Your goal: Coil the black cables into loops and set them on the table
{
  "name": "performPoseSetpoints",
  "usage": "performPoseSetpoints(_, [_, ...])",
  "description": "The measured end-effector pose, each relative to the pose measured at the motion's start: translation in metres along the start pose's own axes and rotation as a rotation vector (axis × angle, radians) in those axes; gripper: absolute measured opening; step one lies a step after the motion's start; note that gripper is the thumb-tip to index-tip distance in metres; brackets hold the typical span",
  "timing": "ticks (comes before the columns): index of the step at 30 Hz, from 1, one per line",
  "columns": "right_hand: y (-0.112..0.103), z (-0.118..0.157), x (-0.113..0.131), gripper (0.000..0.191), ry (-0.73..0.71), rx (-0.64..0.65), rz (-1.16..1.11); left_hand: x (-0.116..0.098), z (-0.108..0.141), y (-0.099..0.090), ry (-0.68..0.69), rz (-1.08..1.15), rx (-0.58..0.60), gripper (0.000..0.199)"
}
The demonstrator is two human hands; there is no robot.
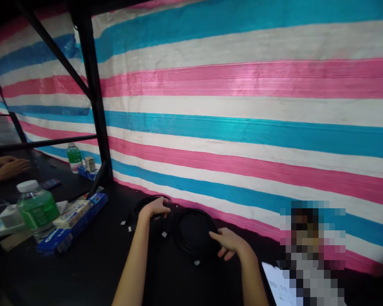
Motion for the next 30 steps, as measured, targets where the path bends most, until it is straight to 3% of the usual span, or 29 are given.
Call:
performPoseSetpoints(2, [-0.007, 0.003, 0.0, 0.054, 0.001, -0.005, -0.028, -0.008, 0.008, -0.022, 0.061, 0.021, -0.218, 0.039])
performPoseSetpoints(5, [-0.02, 0.012, 0.005, 0.059, -0.043, -0.147, 0.013, -0.02, 0.032, -0.06, 0.13, 0.032, -0.544, 0.044])
performPoseSetpoints(8, [-0.029, 0.035, 0.025, 0.048, -0.319, -0.265, 0.027, -0.029, 0.076, -0.092, 0.182, 0.114, -0.794, 0.047])
performPoseSetpoints(10, [-0.03, 0.059, 0.044, 0.056, -0.468, -0.26, -0.085, -0.037, 0.11, -0.105, 0.318, 0.507, -0.937, 0.047])
performPoseSetpoints(12, [-0.028, 0.086, 0.064, 0.058, -0.567, -0.233, -0.166, -0.047, 0.137, -0.107, 0.396, 0.884, -0.892, 0.044])
performPoseSetpoints(15, [-0.019, 0.123, 0.091, 0.055, -0.739, -0.167, -0.236, -0.069, 0.164, -0.094, 0.519, 1.146, -0.755, 0.036])
performPoseSetpoints(19, [-0.008, 0.152, 0.103, 0.061, -0.943, -0.088, -0.254, -0.099, 0.172, -0.059, 0.52, 1.105, -0.481, 0.031])
performPoseSetpoints(22, [-0.008, 0.155, 0.097, 0.048, -0.954, -0.145, -0.26, -0.112, 0.168, -0.036, 0.525, 1.016, -0.275, 0.026])
performPoseSetpoints(25, [-0.012, 0.155, 0.091, 0.033, -0.922, -0.119, -0.309, -0.117, 0.165, -0.028, 0.63, 0.979, -0.226, 0.022])
performPoseSetpoints(30, [-0.025, 0.151, 0.094, 0.029, -0.911, -0.165, -0.625, -0.112, 0.155, -0.036, 0.762, 0.954, -0.289, 0.023])
Point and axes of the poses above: each hand's wrist, its own z-axis away from the middle knuckle, its own y-axis out of the palm, x = y × z, the point moved 2 cm from there along -z, towards the middle knuckle, and after that the axes turned 11 degrees about -x, right-handed, at the moved point
